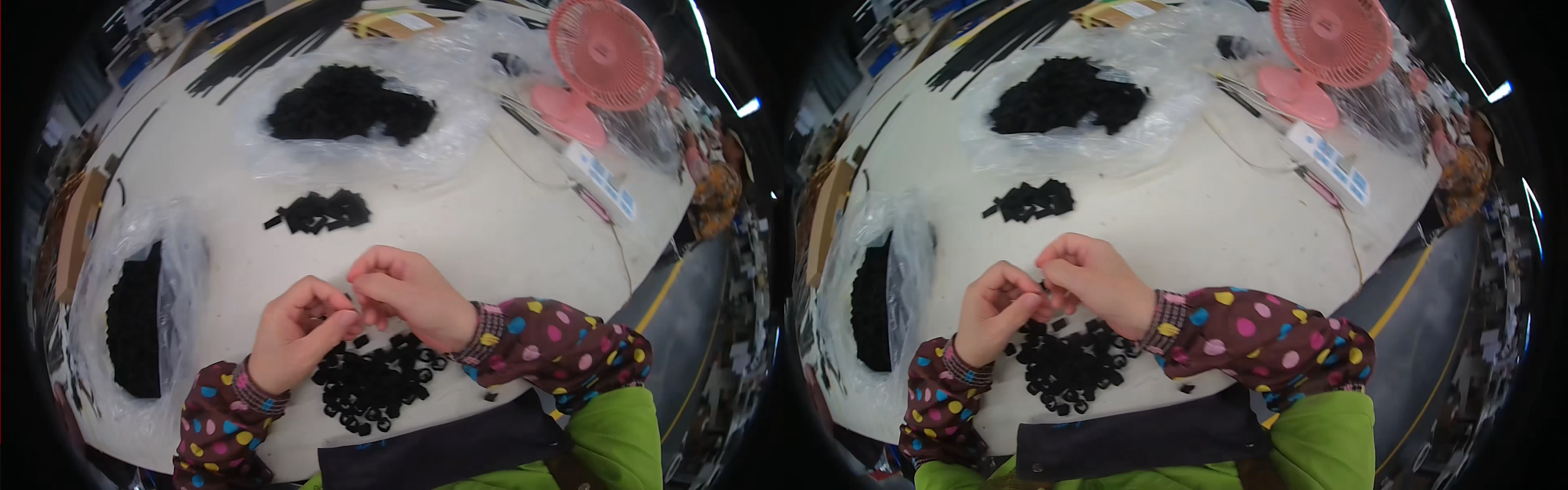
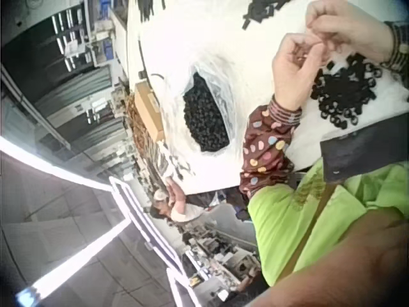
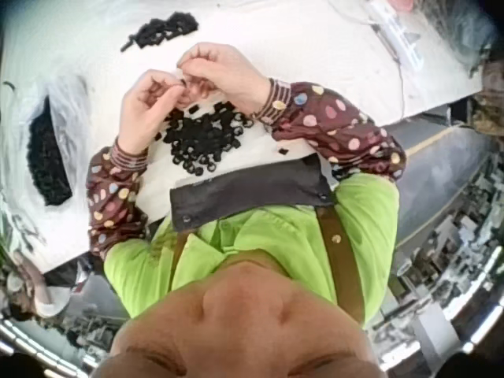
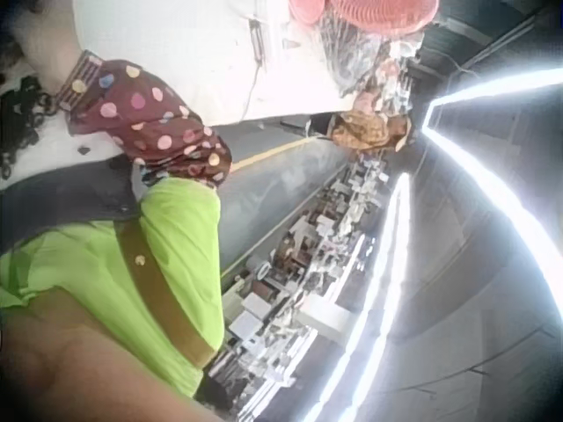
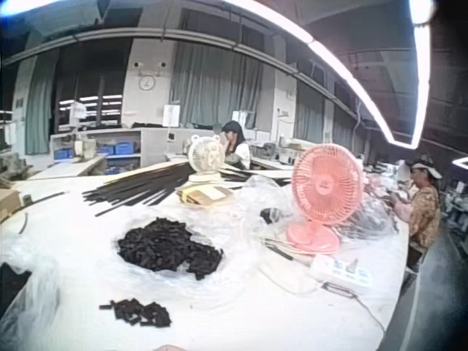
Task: The person folds small black straps into loops by hand and places them into a pile on the table.
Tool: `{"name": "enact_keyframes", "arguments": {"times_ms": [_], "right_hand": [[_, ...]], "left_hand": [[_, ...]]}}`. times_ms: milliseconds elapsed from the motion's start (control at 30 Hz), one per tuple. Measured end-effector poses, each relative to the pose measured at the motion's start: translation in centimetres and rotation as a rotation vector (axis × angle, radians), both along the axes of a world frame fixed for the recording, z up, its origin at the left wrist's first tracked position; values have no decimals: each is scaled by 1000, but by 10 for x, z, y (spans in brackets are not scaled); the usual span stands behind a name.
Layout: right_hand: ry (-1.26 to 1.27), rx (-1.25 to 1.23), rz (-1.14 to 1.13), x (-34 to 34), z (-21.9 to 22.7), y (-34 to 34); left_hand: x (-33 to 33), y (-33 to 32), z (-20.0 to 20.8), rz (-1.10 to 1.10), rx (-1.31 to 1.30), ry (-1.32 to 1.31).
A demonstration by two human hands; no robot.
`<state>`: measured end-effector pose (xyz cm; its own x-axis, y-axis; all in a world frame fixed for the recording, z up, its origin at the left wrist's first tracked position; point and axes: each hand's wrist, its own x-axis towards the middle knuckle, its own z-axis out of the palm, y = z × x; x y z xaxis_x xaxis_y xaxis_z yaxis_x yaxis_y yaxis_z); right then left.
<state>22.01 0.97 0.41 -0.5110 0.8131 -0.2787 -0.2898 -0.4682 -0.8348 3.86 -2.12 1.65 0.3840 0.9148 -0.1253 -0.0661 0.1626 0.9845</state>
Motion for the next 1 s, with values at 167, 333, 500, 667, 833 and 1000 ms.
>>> {"name": "enact_keyframes", "arguments": {"times_ms": [167, 333, 500, 667, 833, 1000], "right_hand": [[-9, 81, -43, 14, -12, 22], [-75, 287, -95, 27, -5, 30], [-189, 378, -5, 26, -5, 24], [-176, 419, 35, 23, -10, 25], [-172, 430, 50, 22, -9, 25], [-155, 384, 76, 26, -1, 23]], "left_hand": [[8, 2, -5, 23, 24, 117], [29, -11, 18, -249, 665, 626], [55, -36, 26, -516, 785, 742], [66, -44, 13, -691, 942, 861], [64, -32, 2, -584, 929, 688], [32, -5, 15, -112, 277, 273]]}}
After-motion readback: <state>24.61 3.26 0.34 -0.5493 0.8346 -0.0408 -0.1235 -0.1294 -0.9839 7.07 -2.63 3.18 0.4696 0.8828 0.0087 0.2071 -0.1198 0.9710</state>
